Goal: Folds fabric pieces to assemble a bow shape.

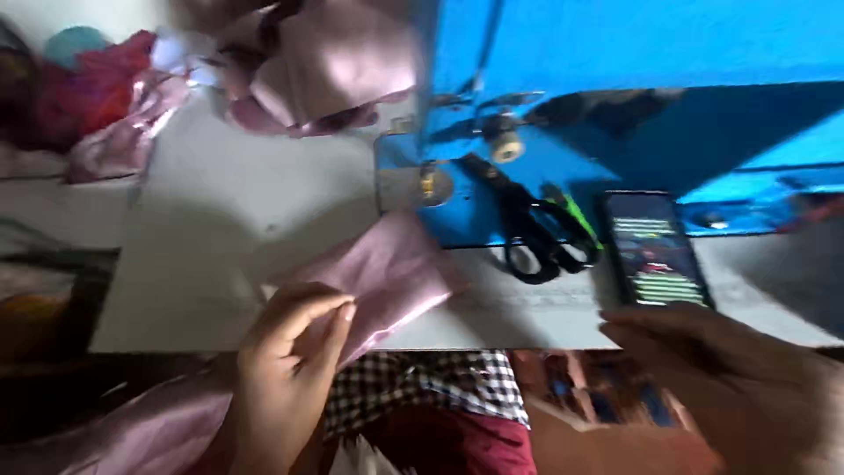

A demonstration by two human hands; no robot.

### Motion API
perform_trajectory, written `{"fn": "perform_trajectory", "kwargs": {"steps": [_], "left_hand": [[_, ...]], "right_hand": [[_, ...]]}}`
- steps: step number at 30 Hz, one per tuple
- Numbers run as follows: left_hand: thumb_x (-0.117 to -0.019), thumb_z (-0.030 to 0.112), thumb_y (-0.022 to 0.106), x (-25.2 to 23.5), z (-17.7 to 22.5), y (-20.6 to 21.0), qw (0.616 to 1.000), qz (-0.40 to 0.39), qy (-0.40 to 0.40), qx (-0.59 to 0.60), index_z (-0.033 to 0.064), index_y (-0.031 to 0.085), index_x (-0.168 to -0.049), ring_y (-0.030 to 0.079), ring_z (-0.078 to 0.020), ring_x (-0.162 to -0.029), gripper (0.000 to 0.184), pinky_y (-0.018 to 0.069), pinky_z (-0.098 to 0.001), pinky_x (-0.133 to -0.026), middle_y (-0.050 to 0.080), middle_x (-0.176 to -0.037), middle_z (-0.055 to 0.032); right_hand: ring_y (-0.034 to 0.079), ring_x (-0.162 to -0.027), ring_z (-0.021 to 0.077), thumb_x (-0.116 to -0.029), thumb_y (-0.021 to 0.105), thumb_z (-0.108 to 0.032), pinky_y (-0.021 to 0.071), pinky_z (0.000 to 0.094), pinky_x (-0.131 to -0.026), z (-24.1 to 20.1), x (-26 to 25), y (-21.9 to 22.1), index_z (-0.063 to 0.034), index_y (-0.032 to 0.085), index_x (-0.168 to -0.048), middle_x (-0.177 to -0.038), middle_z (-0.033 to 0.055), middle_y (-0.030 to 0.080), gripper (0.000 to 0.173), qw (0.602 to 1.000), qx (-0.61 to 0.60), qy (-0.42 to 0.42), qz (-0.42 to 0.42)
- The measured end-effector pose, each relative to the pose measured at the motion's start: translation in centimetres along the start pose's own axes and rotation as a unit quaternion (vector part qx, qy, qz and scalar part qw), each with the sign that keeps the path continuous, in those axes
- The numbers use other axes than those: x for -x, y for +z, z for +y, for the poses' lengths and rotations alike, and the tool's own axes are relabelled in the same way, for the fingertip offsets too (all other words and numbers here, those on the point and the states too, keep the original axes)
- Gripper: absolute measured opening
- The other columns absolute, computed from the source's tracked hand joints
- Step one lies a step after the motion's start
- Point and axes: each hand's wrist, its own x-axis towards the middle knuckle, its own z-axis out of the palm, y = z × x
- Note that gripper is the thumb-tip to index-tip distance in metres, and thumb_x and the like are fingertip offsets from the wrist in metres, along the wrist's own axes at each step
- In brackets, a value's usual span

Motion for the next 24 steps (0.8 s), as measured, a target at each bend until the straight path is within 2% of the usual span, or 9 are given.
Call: {"fn": "perform_trajectory", "kwargs": {"steps": [2, 4, 6, 9, 13, 15, 17, 21, 24], "left_hand": [[-0.0949, 0.019, 0.070, 0.4, 0.1, 0.1, 0.998, -0.016, -0.008, -0.067, 0.0066, 0.079, -0.099, 0.067, -0.0029, -0.103, 0.016, 0.0548, -0.0190, -0.093, 0.074, -0.105, -0.0022], [-0.0958, 0.025, 0.069, 1.1, 0.1, 1.5, 0.992, -0.038, 0.001, -0.117, 0.0093, 0.081, -0.102, 0.067, -0.0126, -0.110, 0.021, 0.0528, -0.0296, -0.099, 0.074, -0.112, -0.0074], [-0.0969, 0.026, 0.066, 1.7, -0.1, 3.0, 0.986, -0.041, 0.019, -0.162, 0.0118, 0.082, -0.104, 0.067, -0.0215, -0.117, 0.022, 0.0515, -0.0393, -0.103, 0.075, -0.117, -0.0083], [-0.0977, 0.025, 0.064, 1.7, -1.7, 3.6, 0.981, -0.046, 0.046, -0.182, 0.0133, 0.082, -0.104, 0.067, -0.0261, -0.120, 0.023, 0.0519, -0.0408, -0.103, 0.075, -0.118, -0.0082], [-0.1021, 0.027, 0.060, 0.4, -4.6, 1.2, 0.976, -0.125, 0.119, -0.129, 0.0116, 0.081, -0.101, 0.066, -0.0235, -0.122, 0.026, 0.0508, -0.0376, -0.106, 0.075, -0.116, -0.0079], [-0.1025, 0.030, 0.059, -0.1, -5.0, -0.1, 0.969, -0.151, 0.135, -0.142, 0.0106, 0.080, -0.098, 0.066, -0.0245, -0.122, 0.028, 0.0516, -0.0394, -0.105, 0.075, -0.116, -0.0082], [-0.1017, 0.034, 0.059, 0.2, -4.7, -0.6, 0.964, -0.142, 0.130, -0.182, 0.0098, 0.080, -0.103, 0.066, -0.0267, -0.122, 0.032, 0.0520, -0.0424, -0.103, 0.074, -0.118, -0.0096], [-0.1027, 0.038, 0.057, 1.8, -3.8, -0.2, 0.968, -0.121, 0.104, -0.192, 0.0112, 0.080, -0.108, 0.066, -0.0297, -0.121, 0.036, 0.0517, -0.0460, -0.103, 0.074, -0.122, -0.0107], [-0.1019, 0.038, 0.060, 2.7, -4.1, -0.1, 0.973, -0.119, 0.108, -0.167, 0.0122, 0.081, -0.108, 0.065, -0.0297, -0.123, 0.034, 0.0507, -0.0440, -0.105, 0.073, -0.124, -0.0113]], "right_hand": [[0.053, -0.073, -0.0123, -0.0975, 0.066, -0.014, 0.0445, 0.0044, -0.068, -0.5, -1.0, 0.3, 0.0018, 0.074, -0.104, -0.088, 0.0030, 0.070, 0.019, 0.998, -0.002, -0.031, -0.046], [0.055, -0.075, -0.0092, -0.0989, 0.066, -0.017, 0.0448, 0.0055, -0.070, -1.2, -2.1, 2.2, -0.0039, 0.076, -0.104, -0.086, 0.0027, 0.069, 0.018, 0.992, -0.027, -0.092, -0.084], [0.057, -0.078, -0.0049, -0.1005, 0.063, -0.023, 0.0456, 0.0072, -0.073, -1.4, -3.3, 5.5, -0.0103, 0.078, -0.104, -0.084, 0.0007, 0.066, 0.019, 0.979, -0.045, -0.169, -0.109], [0.061, -0.079, 0.0068, -0.1008, 0.061, -0.022, 0.0483, 0.0148, -0.074, -2.2, -5.2, 10.2, -0.0107, 0.080, -0.103, -0.083, 0.0050, 0.068, 0.022, 0.955, -0.025, -0.268, -0.124], [0.063, -0.078, 0.0164, -0.1009, 0.059, -0.017, 0.0527, 0.0253, -0.073, -3.4, -6.7, 13.3, -0.0106, 0.079, -0.104, -0.084, 0.0074, 0.068, 0.021, 0.928, 0.025, -0.340, -0.147], [0.061, -0.076, 0.0183, -0.1003, 0.057, -0.016, 0.0516, 0.0272, -0.070, -3.6, -6.9, 13.9, -0.0107, 0.079, -0.102, -0.079, 0.0064, 0.063, 0.022, 0.919, 0.039, -0.354, -0.169], [0.062, -0.077, 0.0188, -0.1005, 0.058, -0.019, 0.0522, 0.0280, -0.071, -3.3, -7.0, 14.3, -0.0113, 0.078, -0.099, -0.079, 0.0061, 0.064, 0.022, 0.918, 0.031, -0.343, -0.196], [0.059, -0.078, 0.0124, -0.0974, 0.063, -0.023, 0.0484, 0.0202, -0.072, -2.6, -6.7, 13.7, -0.0101, 0.080, -0.097, -0.079, 0.0050, 0.064, 0.022, 0.932, -0.017, -0.282, -0.228], [0.059, -0.078, 0.0098, -0.0987, 0.064, -0.027, 0.0471, 0.0176, -0.072, -2.8, -6.4, 13.1, -0.0095, 0.081, -0.100, -0.080, 0.0049, 0.064, 0.025, 0.934, -0.015, -0.261, -0.242]]}}
